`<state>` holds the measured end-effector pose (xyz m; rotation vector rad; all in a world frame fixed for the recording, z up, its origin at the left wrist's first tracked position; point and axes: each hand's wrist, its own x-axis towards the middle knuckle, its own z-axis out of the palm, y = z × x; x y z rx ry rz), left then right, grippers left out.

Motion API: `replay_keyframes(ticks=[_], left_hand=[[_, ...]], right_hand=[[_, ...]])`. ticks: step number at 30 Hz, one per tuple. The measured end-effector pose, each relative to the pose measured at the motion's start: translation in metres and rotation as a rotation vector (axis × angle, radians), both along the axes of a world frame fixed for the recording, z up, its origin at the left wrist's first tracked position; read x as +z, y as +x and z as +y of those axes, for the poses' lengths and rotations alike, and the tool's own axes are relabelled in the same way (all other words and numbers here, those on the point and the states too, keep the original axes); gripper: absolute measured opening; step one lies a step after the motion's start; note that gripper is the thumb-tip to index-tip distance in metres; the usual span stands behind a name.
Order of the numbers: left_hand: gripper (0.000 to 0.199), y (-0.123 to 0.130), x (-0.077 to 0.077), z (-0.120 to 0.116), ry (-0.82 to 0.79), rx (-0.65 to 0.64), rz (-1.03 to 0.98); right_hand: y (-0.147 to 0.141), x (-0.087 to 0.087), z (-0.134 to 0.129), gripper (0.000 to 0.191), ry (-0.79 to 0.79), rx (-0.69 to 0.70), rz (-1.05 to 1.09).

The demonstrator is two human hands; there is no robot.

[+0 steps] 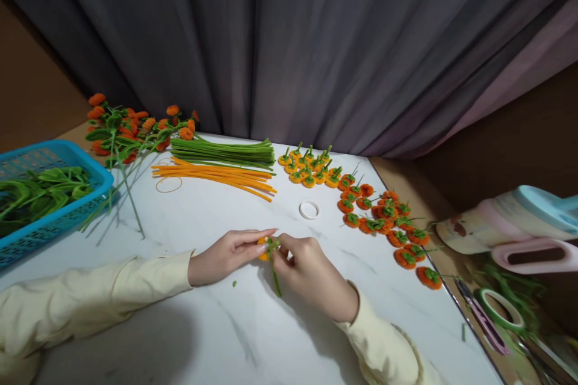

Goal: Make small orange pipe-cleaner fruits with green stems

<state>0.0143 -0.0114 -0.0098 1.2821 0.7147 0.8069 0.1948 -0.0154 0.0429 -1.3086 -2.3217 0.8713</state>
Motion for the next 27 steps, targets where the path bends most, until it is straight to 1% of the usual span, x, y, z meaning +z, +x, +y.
replay_keyframes(ticks=[3, 6, 9, 13, 18, 21, 24, 26, 27], left_hand=[[0.048, 0.0, 0.001, 0.001, 0.02, 0.02, -0.002], [0.046, 0.0, 0.002, 0.001, 0.021, 0.021, -0.003], [0.045, -0.001, 0.003, 0.001, -0.006, 0.004, -0.028], [0.055, 0.0, 0.004, 0.0, -0.051, -0.051, -0.068], [0.056, 0.001, 0.007, -0.001, -0.082, -0.077, -0.077], [0.054, 0.001, 0.01, -0.003, -0.116, -0.06, -0.104], [0.042, 0.001, 0.012, -0.002, -0.107, -0.006, -0.112], [0.036, 0.001, 0.012, 0.001, -0.09, 0.027, -0.108], [0.034, 0.0, 0.012, 0.003, -0.094, 0.046, -0.111]], right_hand=[[-0.002, 0.006, 0.0, 0.015, -0.093, -0.021, 0.03], [-0.003, 0.006, 0.0, 0.015, -0.117, -0.023, 0.057], [-0.002, 0.002, 0.0, 0.016, -0.051, -0.021, 0.061], [0.0, 0.0, -0.001, 0.015, 0.051, -0.011, 0.047], [0.001, 0.001, -0.002, 0.017, 0.075, 0.033, 0.042], [0.0, 0.0, -0.001, 0.017, 0.087, 0.037, 0.05], [-0.002, 0.002, -0.001, 0.018, 0.034, -0.016, 0.089], [-0.002, 0.003, -0.002, 0.02, -0.058, -0.061, 0.124], [-0.002, 0.004, -0.003, 0.025, -0.109, -0.083, 0.146]])
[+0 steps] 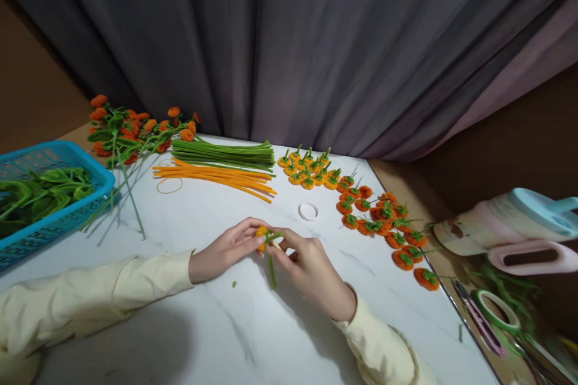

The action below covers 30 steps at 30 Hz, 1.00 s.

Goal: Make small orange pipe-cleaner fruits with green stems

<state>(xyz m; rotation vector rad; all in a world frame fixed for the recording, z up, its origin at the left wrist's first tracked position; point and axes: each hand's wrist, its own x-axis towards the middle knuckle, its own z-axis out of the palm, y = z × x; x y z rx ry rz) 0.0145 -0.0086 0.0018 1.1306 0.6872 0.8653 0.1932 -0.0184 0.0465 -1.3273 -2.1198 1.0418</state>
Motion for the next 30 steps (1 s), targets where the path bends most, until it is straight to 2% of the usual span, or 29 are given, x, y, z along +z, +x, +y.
replay_keyframes(ticks=[2, 4, 6, 8, 11, 13, 15, 19, 24, 30], left_hand=[[0.032, -0.001, -0.001, 0.004, -0.059, 0.046, -0.038], [0.029, -0.002, -0.003, 0.009, -0.166, 0.075, -0.119], [0.025, -0.002, -0.006, 0.013, -0.285, 0.05, -0.198], [0.025, -0.003, -0.007, 0.017, -0.407, -0.027, -0.24], [0.03, -0.005, -0.009, 0.021, -0.567, -0.153, -0.27], [0.033, -0.005, -0.009, 0.021, -0.62, -0.204, -0.27], [0.035, -0.006, -0.009, 0.021, -0.644, -0.244, -0.241], [0.028, -0.004, -0.008, 0.017, -0.642, -0.324, -0.181], [0.018, 0.0, -0.002, 0.009, -0.574, -0.307, -0.099], [0.031, 0.005, 0.006, -0.002, -0.385, -0.317, 0.073]], right_hand=[[0.004, -0.002, -0.004, 0.035, -0.075, -0.031, 0.035], [0.01, -0.008, -0.008, 0.037, -0.054, -0.049, 0.015], [0.018, -0.019, -0.013, 0.029, 0.1, -0.049, -0.074], [0.025, -0.033, -0.016, 0.022, 0.3, -0.029, -0.147], [0.031, -0.051, -0.016, 0.026, 0.546, 0.033, -0.25], [0.033, -0.059, -0.013, 0.028, 0.691, 0.083, -0.333], [0.033, -0.062, -0.009, 0.029, 0.768, 0.124, -0.364], [0.03, -0.062, -0.006, 0.023, 0.738, 0.12, -0.226], [0.021, -0.055, -0.017, 0.024, 0.701, 0.064, 0.076], [0.005, -0.05, -0.028, 0.015, 0.562, -0.016, 0.233]])
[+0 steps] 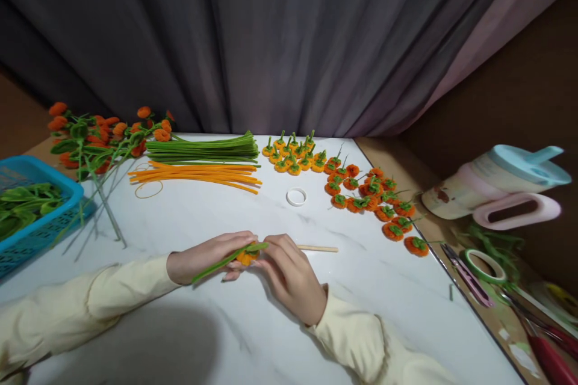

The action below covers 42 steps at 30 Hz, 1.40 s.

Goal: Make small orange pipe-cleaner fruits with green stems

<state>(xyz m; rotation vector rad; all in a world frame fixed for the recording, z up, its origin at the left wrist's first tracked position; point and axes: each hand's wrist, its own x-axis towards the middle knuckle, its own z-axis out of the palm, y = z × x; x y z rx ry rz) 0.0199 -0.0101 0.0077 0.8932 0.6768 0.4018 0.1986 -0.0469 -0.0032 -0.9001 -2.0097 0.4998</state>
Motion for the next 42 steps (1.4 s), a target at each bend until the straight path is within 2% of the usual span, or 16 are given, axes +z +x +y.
replay_keyframes(ticks=[6, 9, 13, 16, 19, 25, 29, 36, 42], left_hand=[[0.039, 0.003, 0.0, -0.003, 0.062, -0.07, 0.061], [0.044, 0.002, -0.002, 0.0, 0.033, -0.11, 0.072], [0.04, -0.001, -0.008, 0.006, -0.182, -0.117, -0.025], [0.028, -0.004, -0.014, 0.007, -0.424, -0.12, -0.152], [0.017, -0.005, -0.017, 0.004, -0.552, -0.118, -0.229], [0.014, -0.003, -0.011, -0.004, -0.366, -0.044, -0.218], [0.013, -0.003, -0.009, -0.004, -0.335, -0.037, -0.212], [0.016, -0.002, -0.01, -0.002, -0.325, -0.042, -0.148], [0.023, 0.002, -0.009, -0.008, -0.191, 0.038, -0.033]], right_hand=[[-0.002, -0.002, 0.0, 0.017, -0.047, 0.04, 0.071], [-0.001, -0.001, 0.0, 0.018, -0.022, 0.057, 0.065], [0.001, 0.0, 0.001, 0.023, -0.002, 0.056, 0.067], [0.003, -0.003, 0.001, 0.025, 0.033, 0.054, 0.048], [0.005, -0.008, 0.002, 0.024, 0.102, 0.047, 0.01], [0.009, -0.009, 0.003, 0.025, 0.29, 0.019, -0.122], [0.012, -0.003, 0.006, 0.026, 0.403, 0.036, -0.219], [0.012, 0.005, 0.01, 0.028, 0.394, 0.076, -0.238], [0.008, 0.002, 0.009, 0.023, 0.377, 0.031, -0.358]])
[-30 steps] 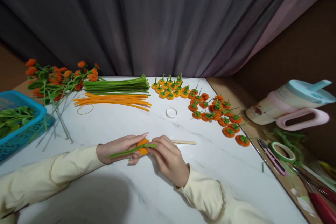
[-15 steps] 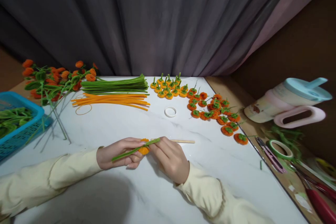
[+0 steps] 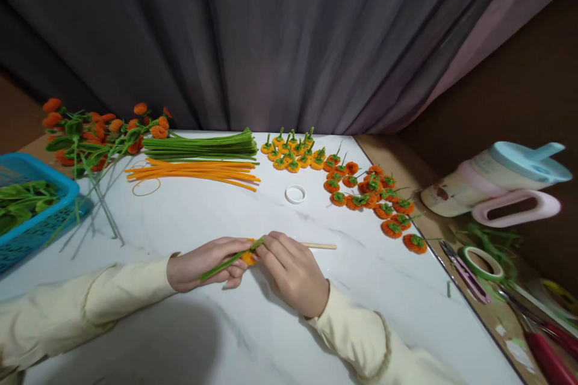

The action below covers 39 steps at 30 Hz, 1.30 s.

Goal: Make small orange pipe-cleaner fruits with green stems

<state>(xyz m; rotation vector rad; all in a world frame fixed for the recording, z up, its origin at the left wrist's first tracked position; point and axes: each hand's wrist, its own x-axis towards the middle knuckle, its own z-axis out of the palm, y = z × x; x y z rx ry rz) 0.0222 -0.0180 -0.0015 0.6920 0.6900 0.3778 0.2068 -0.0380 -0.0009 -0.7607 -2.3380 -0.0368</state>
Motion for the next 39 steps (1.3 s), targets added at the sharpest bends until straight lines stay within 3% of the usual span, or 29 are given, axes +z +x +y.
replay_keyframes(ticks=[8, 17, 26, 39], left_hand=[[0.022, 0.003, 0.0, -0.003, 0.102, 0.007, 0.046], [0.022, 0.0, 0.004, 0.002, 0.058, -0.016, 0.046], [0.02, -0.001, 0.004, 0.006, -0.083, -0.047, 0.017], [0.022, -0.004, -0.003, 0.008, -0.131, -0.089, -0.05]], right_hand=[[-0.004, 0.009, -0.001, 0.025, 0.14, -0.016, -0.253], [0.005, 0.009, 0.003, 0.012, -0.261, 0.018, 0.023], [-0.001, 0.006, 0.0, 0.012, -0.481, 0.041, 0.237], [0.0, 0.004, 0.001, 0.022, -0.388, 0.094, 0.189]])
